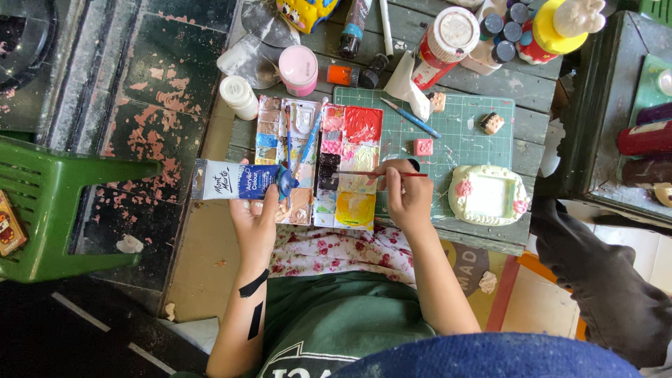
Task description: The person mixes red and white paint on a palette using a brush, then adds blue paint from a tube to the mixture. They continue blending the colors on the palette with the brush.
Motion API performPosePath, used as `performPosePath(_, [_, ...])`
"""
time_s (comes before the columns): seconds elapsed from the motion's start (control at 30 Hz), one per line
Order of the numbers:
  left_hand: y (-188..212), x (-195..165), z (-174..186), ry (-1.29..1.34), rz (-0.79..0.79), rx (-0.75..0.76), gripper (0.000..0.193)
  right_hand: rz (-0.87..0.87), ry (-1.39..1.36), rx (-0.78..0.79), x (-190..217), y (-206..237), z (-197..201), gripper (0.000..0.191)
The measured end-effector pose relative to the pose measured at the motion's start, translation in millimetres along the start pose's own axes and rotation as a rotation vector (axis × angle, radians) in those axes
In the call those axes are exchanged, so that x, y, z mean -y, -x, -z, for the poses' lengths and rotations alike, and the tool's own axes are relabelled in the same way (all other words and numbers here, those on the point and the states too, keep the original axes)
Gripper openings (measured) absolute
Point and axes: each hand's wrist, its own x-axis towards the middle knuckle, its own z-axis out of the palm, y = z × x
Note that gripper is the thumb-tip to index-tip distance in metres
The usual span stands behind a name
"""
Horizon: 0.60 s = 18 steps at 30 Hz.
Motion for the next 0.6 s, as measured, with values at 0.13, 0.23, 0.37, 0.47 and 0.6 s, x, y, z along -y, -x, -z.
performPosePath(0.13, [0,-2,-1,-0.002,-0.009,0.016,0.065,-0.039,-0.068,-0.023,-12,9,-2,0.023])
performPosePath(0.23, [0,-5,-3,0.024,0.022,0.017,0.064,-0.059,-0.107,-0.068,-20,16,-4,0.023])
performPosePath(0.37, [0,-7,-2,0.027,0.037,0.02,0.064,0.001,-0.042,-0.057,-26,22,-5,0.023])
performPosePath(0.47, [-1,-6,-1,-0.004,-0.006,0.012,0.063,-0.02,-0.066,-0.105,-27,22,-5,0.023])
performPosePath(0.6, [-1,-5,3,-0.045,-0.02,0.004,0.064,-0.031,-0.086,0.026,-23,21,-6,0.023])
